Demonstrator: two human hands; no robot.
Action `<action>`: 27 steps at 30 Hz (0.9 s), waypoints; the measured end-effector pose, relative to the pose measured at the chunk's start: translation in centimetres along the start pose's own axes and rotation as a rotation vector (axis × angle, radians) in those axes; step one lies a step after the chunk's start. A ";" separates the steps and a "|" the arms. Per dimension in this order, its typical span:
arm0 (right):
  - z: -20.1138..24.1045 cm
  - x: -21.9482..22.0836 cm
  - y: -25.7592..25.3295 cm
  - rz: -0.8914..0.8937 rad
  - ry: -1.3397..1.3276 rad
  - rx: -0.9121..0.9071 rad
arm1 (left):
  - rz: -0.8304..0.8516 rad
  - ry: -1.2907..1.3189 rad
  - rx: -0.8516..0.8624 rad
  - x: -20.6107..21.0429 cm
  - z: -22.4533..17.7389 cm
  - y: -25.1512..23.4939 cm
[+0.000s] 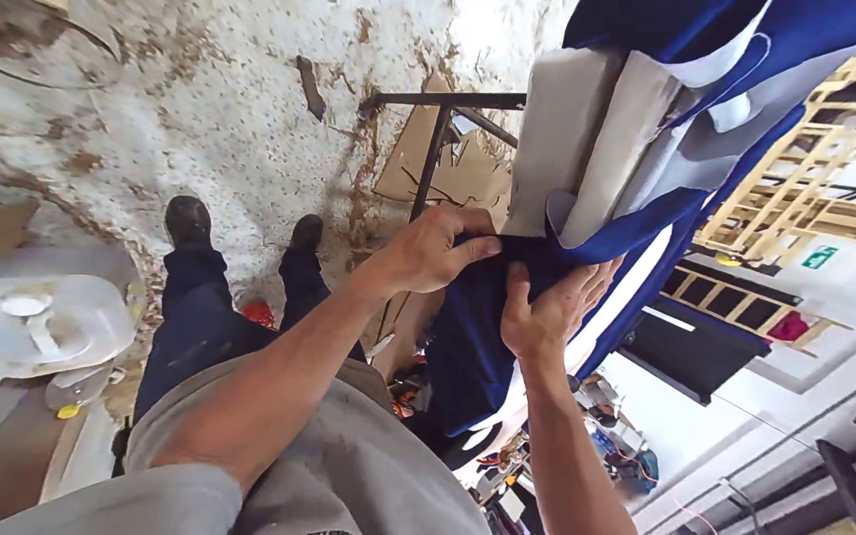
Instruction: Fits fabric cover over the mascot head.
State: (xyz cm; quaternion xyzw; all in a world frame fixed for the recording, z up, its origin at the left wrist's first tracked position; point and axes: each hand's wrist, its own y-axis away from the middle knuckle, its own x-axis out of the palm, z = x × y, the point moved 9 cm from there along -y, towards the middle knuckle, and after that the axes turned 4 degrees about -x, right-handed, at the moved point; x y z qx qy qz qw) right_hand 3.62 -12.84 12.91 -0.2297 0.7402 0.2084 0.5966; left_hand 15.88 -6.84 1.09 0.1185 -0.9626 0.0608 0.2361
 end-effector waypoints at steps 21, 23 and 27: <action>0.1 0.0 -0.1 -0.035 -0.002 0.008 | 0.102 0.883 -0.594 1.8 10.1 5.0; -0.1 -0.1 0.1 -0.034 -0.007 0.009 | 0.126 1.055 -0.431 2.4 8.0 4.7; 0.1 -0.1 0.0 -0.035 -0.013 0.006 | 0.093 1.050 -0.542 2.6 7.3 4.7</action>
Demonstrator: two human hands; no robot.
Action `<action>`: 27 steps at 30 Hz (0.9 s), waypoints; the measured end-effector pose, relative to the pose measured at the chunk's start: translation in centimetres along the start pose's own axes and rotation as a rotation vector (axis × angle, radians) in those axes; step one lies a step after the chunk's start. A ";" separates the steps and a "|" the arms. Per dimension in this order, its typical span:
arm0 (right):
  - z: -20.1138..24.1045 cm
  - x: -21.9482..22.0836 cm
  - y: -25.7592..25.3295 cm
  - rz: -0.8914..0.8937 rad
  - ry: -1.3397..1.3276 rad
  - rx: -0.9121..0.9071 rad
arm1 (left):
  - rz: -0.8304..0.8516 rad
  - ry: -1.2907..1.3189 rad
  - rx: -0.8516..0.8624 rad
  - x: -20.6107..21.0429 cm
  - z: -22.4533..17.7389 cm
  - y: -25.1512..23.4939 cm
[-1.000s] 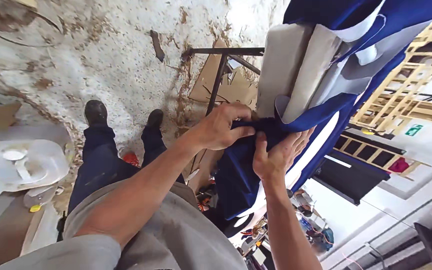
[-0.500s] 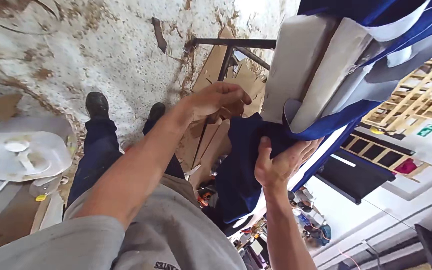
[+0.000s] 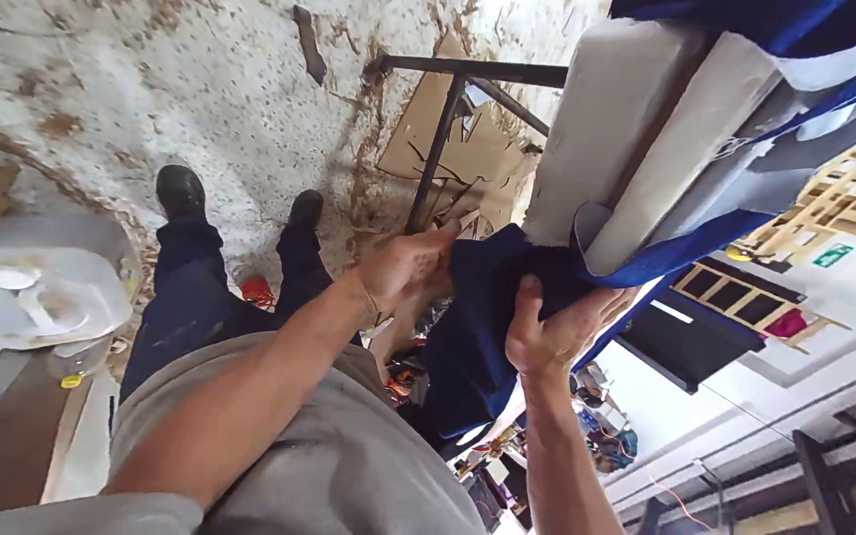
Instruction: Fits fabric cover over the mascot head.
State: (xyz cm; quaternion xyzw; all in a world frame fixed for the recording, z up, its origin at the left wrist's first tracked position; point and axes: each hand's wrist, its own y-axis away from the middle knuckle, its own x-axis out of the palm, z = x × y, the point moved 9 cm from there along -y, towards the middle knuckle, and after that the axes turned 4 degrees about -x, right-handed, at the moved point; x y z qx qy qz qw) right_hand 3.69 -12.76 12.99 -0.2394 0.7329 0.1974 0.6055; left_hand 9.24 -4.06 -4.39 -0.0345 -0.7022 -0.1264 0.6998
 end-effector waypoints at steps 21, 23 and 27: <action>-0.1 -0.3 0.1 -0.068 -0.098 -0.044 | -0.603 0.021 -0.048 1.0 -3.1 -5.5; 0.0 -0.1 0.1 -0.069 -0.096 -0.036 | -0.593 0.021 -0.055 0.5 -2.2 -6.3; 0.0 -0.3 -0.2 -0.059 -0.028 -0.019 | -0.555 -0.080 -0.071 1.0 -1.8 -8.1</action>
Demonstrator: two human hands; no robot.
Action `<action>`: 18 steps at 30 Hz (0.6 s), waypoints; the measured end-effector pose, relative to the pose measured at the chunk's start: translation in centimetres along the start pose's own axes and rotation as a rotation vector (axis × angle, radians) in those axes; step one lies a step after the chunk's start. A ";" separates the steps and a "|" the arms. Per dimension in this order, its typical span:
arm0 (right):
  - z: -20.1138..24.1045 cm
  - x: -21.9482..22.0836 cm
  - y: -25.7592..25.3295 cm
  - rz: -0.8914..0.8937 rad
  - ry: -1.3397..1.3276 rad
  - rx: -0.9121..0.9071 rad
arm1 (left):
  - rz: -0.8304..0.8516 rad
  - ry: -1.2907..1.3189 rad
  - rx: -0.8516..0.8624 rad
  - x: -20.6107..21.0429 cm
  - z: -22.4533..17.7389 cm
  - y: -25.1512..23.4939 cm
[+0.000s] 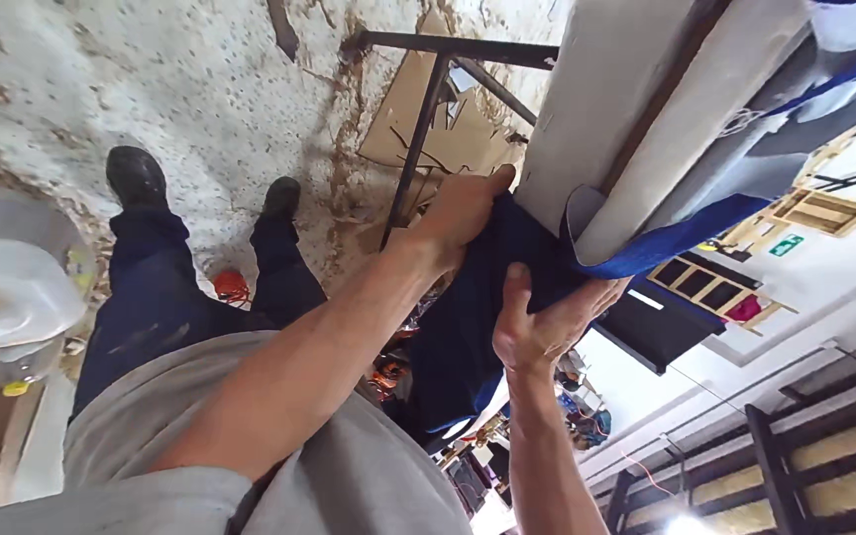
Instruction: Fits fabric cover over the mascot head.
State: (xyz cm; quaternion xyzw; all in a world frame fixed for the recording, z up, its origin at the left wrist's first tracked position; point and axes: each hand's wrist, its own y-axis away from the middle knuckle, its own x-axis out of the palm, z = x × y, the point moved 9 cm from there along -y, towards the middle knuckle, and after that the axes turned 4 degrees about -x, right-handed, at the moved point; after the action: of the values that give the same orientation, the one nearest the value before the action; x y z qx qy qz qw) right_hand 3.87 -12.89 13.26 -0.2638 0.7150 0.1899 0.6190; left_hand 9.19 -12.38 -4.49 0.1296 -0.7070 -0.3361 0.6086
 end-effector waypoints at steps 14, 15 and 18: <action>0.3 0.1 0.1 0.003 0.037 0.039 | -0.272 -0.228 0.218 -0.7 -2.8 -2.1; 0.4 0.3 0.1 0.003 0.042 0.038 | -0.277 -0.219 0.248 -0.6 -3.2 -2.4; 0.7 0.4 0.0 0.001 0.043 0.008 | -0.288 -0.250 0.328 -0.3 -4.0 -2.6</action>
State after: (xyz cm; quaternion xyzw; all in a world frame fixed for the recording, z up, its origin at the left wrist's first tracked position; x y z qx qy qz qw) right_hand 4.37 -12.52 12.79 -0.2648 0.7291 0.1816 0.6044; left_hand 12.43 -15.35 -6.22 0.2833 -0.7960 -0.3136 0.4333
